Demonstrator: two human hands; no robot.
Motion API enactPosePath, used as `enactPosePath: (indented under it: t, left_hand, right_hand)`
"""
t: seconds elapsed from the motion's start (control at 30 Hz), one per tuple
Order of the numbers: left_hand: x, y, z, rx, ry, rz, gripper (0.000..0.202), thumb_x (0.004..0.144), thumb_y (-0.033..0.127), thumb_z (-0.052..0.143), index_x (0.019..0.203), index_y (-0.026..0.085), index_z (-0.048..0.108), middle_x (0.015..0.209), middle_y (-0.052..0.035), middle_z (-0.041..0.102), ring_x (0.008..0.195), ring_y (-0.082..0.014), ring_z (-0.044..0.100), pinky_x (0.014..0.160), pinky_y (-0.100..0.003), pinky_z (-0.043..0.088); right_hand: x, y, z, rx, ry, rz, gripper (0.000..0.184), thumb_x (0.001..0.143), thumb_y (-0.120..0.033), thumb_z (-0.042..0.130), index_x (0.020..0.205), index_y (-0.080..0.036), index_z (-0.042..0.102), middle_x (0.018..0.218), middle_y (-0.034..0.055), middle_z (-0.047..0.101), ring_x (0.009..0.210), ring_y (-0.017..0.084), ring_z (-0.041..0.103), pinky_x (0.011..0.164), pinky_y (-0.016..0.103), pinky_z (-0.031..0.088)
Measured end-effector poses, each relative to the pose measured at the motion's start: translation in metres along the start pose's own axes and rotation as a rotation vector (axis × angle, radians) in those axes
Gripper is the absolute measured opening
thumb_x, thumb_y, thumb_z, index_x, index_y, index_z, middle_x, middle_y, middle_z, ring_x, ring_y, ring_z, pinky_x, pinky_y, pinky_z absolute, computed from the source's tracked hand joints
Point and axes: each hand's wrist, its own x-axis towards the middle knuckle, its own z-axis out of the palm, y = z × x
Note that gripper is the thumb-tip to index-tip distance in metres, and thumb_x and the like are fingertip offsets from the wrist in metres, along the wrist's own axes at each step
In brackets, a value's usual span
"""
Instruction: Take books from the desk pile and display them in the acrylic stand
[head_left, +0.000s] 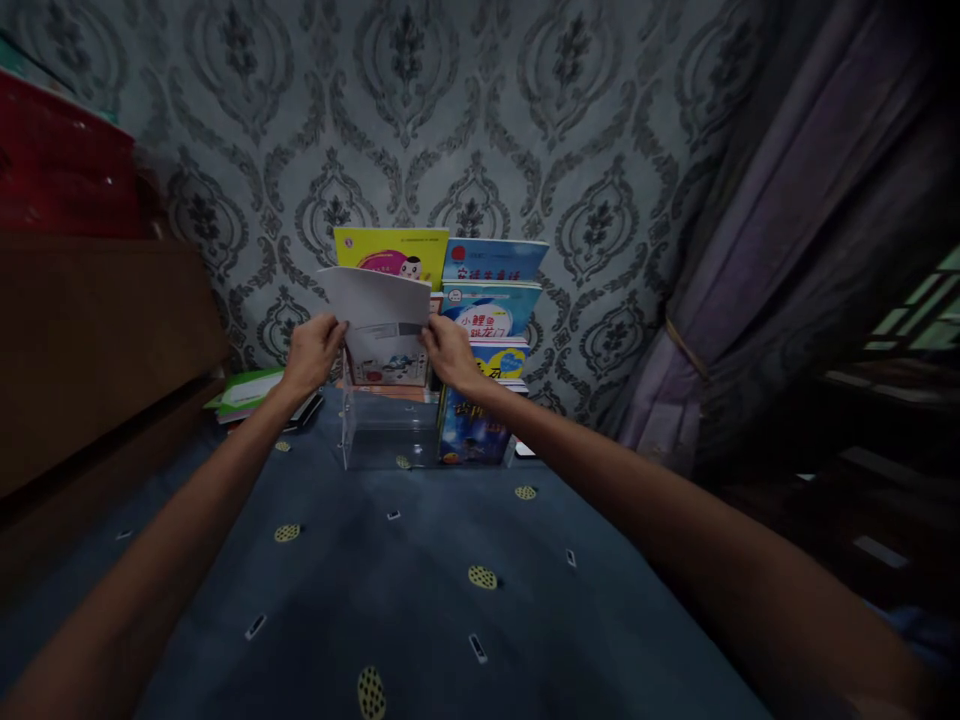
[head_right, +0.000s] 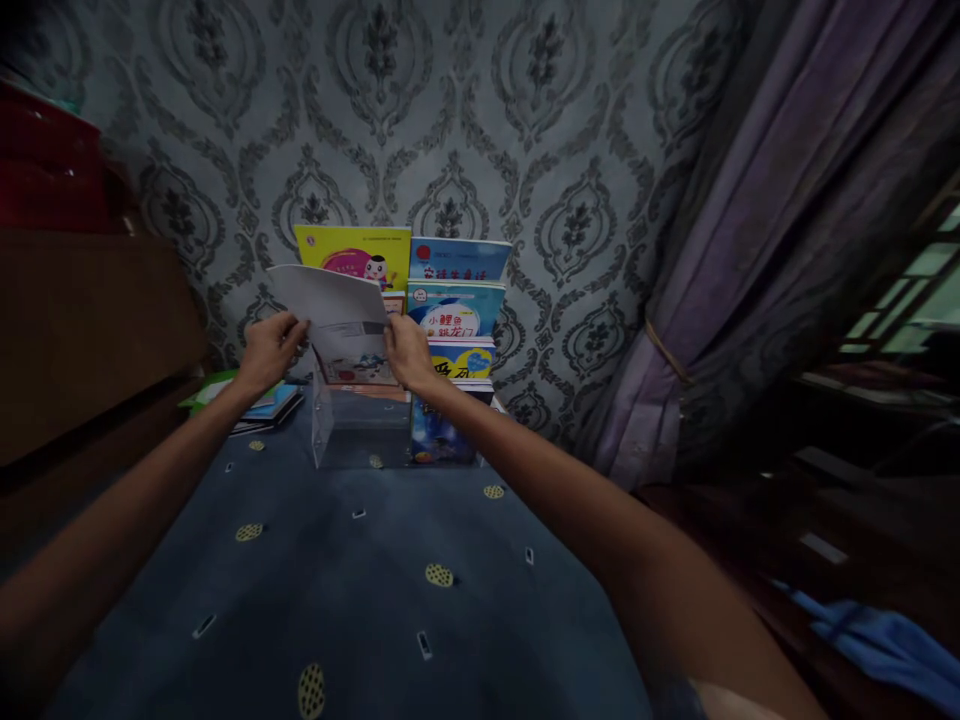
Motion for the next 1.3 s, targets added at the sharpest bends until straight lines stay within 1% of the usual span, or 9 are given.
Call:
enactPosePath:
  t: [0.1,0.23,0.43,0.57,0.73,0.9,1.07,1.17,1.3]
  left_hand:
    - [0.000,-0.008,0.008,-0.017,-0.036,-0.018,0.025,0.093,0.031,0.046,0.070,0.021,0.051,0.067,-0.0021,0.060,0.069,-0.0180,0.057,0.065,-0.025,0.041]
    - [0.002,-0.012,0.013,-0.042,-0.025,-0.011,0.023,0.093,0.031,0.045,0.074,0.021,0.053,0.068,-0.0023,0.062,0.071,-0.0183,0.060,0.064,-0.025,0.042]
    - [0.006,-0.015,0.013,0.008,0.014,0.092,0.026,0.095,0.032,0.044,0.073,0.020,0.053,0.072,-0.0036,0.065,0.073,-0.0183,0.060,0.068,-0.025,0.044]
    - [0.006,-0.020,0.018,0.143,-0.099,0.068,0.029,0.097,0.032,0.041,0.076,0.020,0.057,0.078,-0.0053,0.069,0.077,-0.0192,0.063,0.071,-0.026,0.046]
    - [0.003,-0.023,0.023,0.268,-0.198,-0.016,0.030,0.099,0.031,0.041,0.086,0.018,0.065,0.088,-0.0104,0.074,0.084,-0.0236,0.068,0.075,-0.029,0.048]
    - [-0.004,-0.021,0.026,0.409,-0.250,-0.103,0.028,0.098,0.033,0.047,0.096,0.017,0.070,0.097,-0.0166,0.076,0.096,-0.0321,0.071,0.079,-0.035,0.049]
    - [-0.012,-0.018,0.026,0.471,-0.269,-0.156,0.031,0.100,0.036,0.045,0.101,0.017,0.070,0.100,-0.0175,0.076,0.099,-0.0338,0.071,0.082,-0.037,0.050]
    - [-0.013,-0.016,0.026,0.469,-0.250,-0.178,0.033,0.101,0.036,0.042,0.111,0.015,0.066,0.102,-0.0184,0.075,0.101,-0.0343,0.071,0.083,-0.038,0.050]
    - [-0.010,-0.014,0.029,0.422,-0.223,-0.173,0.032,0.103,0.035,0.040,0.122,0.016,0.058,0.110,-0.0163,0.074,0.105,-0.0307,0.070,0.086,-0.035,0.050]
  right_hand:
    - [0.000,0.006,0.010,-0.022,-0.019,0.024,0.016,0.091,-0.016,0.042,0.083,-0.020,0.056,0.085,0.0070,0.060,0.083,0.022,0.053,0.081,0.034,0.042]
    - [0.000,0.012,0.014,-0.028,-0.018,0.030,0.015,0.090,-0.017,0.042,0.087,-0.019,0.056,0.089,0.0081,0.061,0.086,0.023,0.053,0.084,0.035,0.042]
    - [0.001,0.014,0.011,-0.024,-0.012,0.036,0.018,0.092,-0.019,0.041,0.096,-0.018,0.059,0.096,0.0103,0.065,0.092,0.025,0.056,0.088,0.038,0.045]
    - [-0.002,0.013,0.014,-0.072,-0.120,0.137,0.017,0.089,-0.018,0.043,0.094,-0.018,0.059,0.092,0.0110,0.067,0.090,0.027,0.060,0.087,0.040,0.048]
    - [-0.010,0.007,0.013,-0.083,-0.151,0.151,0.020,0.086,-0.015,0.045,0.100,-0.016,0.059,0.097,0.0150,0.069,0.093,0.030,0.062,0.090,0.045,0.051]
    - [-0.019,0.000,0.008,-0.095,-0.109,0.120,0.030,0.087,-0.015,0.041,0.113,-0.012,0.057,0.112,0.0207,0.066,0.106,0.033,0.061,0.097,0.051,0.049]
    - [-0.025,0.000,0.010,-0.046,-0.017,0.012,0.051,0.088,-0.016,0.040,0.137,-0.009,0.046,0.120,0.0216,0.064,0.114,0.035,0.058,0.101,0.055,0.049]
    - [-0.025,0.002,0.014,-0.031,0.031,0.056,0.057,0.088,-0.017,0.041,0.144,-0.006,0.040,0.127,0.0234,0.060,0.118,0.035,0.057,0.103,0.055,0.048]
    - [-0.021,0.003,0.015,-0.046,0.059,0.150,0.058,0.086,-0.018,0.045,0.142,-0.003,0.042,0.132,0.0252,0.057,0.126,0.036,0.054,0.111,0.056,0.043]
